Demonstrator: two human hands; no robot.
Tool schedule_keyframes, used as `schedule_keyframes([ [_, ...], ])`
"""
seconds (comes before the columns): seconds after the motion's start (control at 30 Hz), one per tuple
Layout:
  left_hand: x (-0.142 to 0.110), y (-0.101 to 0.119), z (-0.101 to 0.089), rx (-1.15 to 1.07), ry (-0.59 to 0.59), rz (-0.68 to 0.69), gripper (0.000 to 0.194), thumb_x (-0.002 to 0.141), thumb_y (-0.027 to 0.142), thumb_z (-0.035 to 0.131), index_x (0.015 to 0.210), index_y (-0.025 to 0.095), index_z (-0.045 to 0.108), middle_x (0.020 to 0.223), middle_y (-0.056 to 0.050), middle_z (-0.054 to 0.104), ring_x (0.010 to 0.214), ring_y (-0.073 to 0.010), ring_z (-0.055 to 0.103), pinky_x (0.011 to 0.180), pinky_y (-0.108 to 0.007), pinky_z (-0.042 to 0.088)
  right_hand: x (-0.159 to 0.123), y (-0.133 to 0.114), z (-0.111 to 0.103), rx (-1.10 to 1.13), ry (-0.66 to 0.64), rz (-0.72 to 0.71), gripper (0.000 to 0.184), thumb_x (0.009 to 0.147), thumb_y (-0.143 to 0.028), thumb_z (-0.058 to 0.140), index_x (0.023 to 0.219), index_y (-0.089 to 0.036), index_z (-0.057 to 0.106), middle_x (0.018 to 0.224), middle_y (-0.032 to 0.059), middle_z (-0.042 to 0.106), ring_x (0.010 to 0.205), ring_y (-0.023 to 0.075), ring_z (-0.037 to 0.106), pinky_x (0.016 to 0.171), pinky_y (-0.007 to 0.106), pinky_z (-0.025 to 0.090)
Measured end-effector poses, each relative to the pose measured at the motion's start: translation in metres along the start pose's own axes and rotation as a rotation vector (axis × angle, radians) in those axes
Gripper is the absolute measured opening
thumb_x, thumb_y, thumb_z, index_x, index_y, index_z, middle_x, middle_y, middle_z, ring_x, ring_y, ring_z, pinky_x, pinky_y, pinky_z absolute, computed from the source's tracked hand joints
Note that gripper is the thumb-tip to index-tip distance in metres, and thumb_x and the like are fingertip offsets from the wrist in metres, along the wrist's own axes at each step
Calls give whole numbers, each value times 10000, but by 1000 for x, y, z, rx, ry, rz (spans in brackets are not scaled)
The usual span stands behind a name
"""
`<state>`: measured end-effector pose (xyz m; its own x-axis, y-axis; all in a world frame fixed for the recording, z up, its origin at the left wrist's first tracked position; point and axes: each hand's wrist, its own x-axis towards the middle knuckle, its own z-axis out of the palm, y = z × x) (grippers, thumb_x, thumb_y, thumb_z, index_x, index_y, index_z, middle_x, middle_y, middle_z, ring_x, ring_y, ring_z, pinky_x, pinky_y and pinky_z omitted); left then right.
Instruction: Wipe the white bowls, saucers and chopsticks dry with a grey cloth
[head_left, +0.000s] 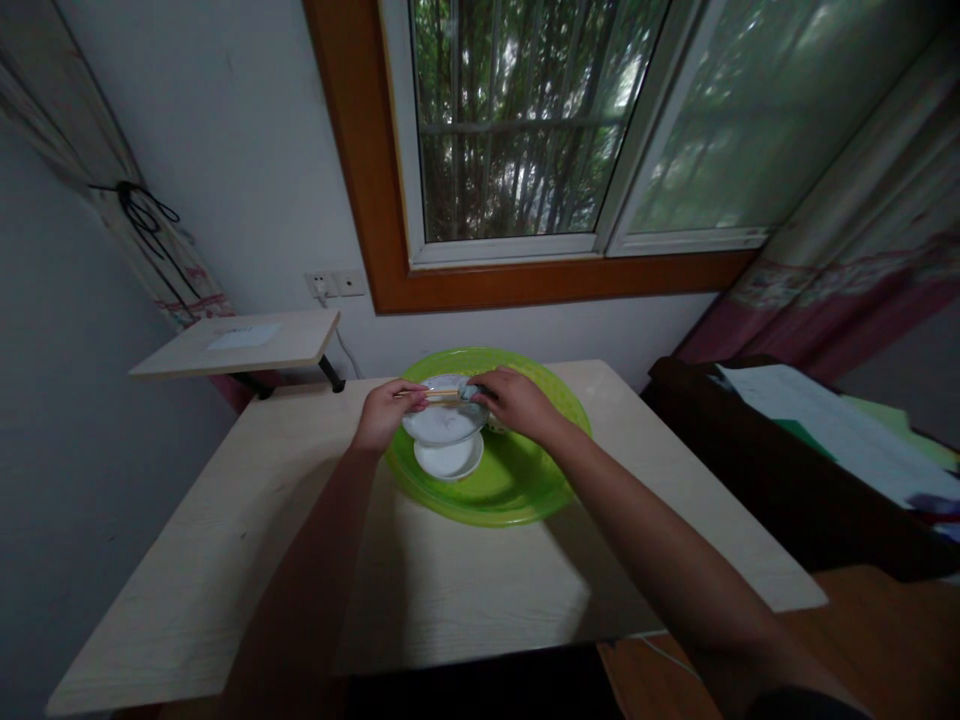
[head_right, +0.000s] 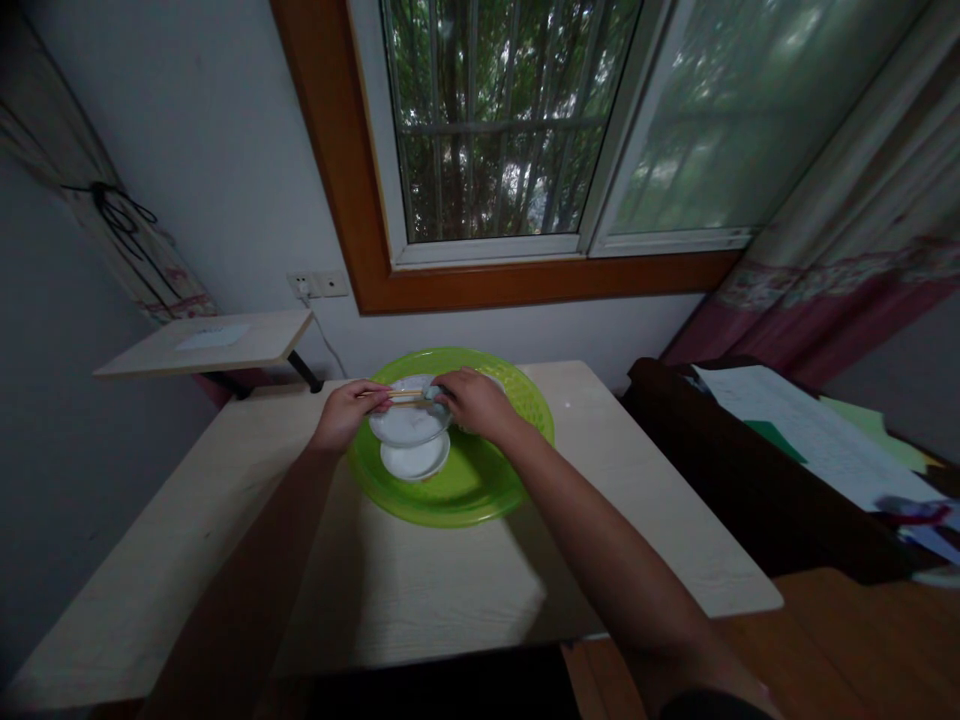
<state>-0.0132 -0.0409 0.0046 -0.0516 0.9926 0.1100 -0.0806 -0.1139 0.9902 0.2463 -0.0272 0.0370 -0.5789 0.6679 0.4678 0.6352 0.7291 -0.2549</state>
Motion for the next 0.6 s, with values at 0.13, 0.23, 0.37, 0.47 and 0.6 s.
schedule_keyframes([
  [0.13, 1, -2, -1, -27, 30, 12, 364, 626, 379, 895, 835, 122, 743, 825, -82, 756, 706, -169, 706, 812, -362, 595, -6, 16, -10, 29, 3, 73, 239, 936, -195, 625, 1157, -172, 715, 1112, 102, 756, 1015, 253, 661, 911, 358, 488],
  [0.23, 1, -2, 0, -14, 18, 1, 350, 642, 357, 891, 846, 114, 743, 832, -91, 754, 722, -175, 712, 832, -374, 592, -7, 21, -16, 57, -27, 88, 211, 922, -200, 647, 1117, -187, 726, 1097, 83, 763, 993, 248, 670, 901, 350, 488],
  [0.37, 1, -2, 3, 11, 3, -15, 330, 640, 318, 891, 854, 107, 754, 813, -90, 755, 727, -181, 714, 835, -378, 590, -4, 18, -20, 34, -52, 93, 196, 903, -193, 662, 1084, -187, 737, 1072, 89, 765, 974, 248, 673, 880, 342, 487],
  [0.47, 0, -2, 3, 27, -22, -21, 339, 623, 323, 896, 849, 107, 764, 841, -93, 762, 710, -178, 708, 815, -371, 591, 1, 14, -21, 12, -72, 76, 206, 894, -178, 654, 1081, -185, 742, 1062, 92, 765, 975, 246, 672, 885, 338, 487],
  [0.6, 1, -3, 3, 71, -64, -30, 381, 618, 351, 901, 884, 108, 777, 844, -101, 766, 728, -195, 713, 793, -363, 587, 9, 9, -19, -3, -103, 28, 239, 882, -159, 638, 1097, -173, 742, 1082, 102, 762, 994, 242, 679, 905, 332, 491],
])
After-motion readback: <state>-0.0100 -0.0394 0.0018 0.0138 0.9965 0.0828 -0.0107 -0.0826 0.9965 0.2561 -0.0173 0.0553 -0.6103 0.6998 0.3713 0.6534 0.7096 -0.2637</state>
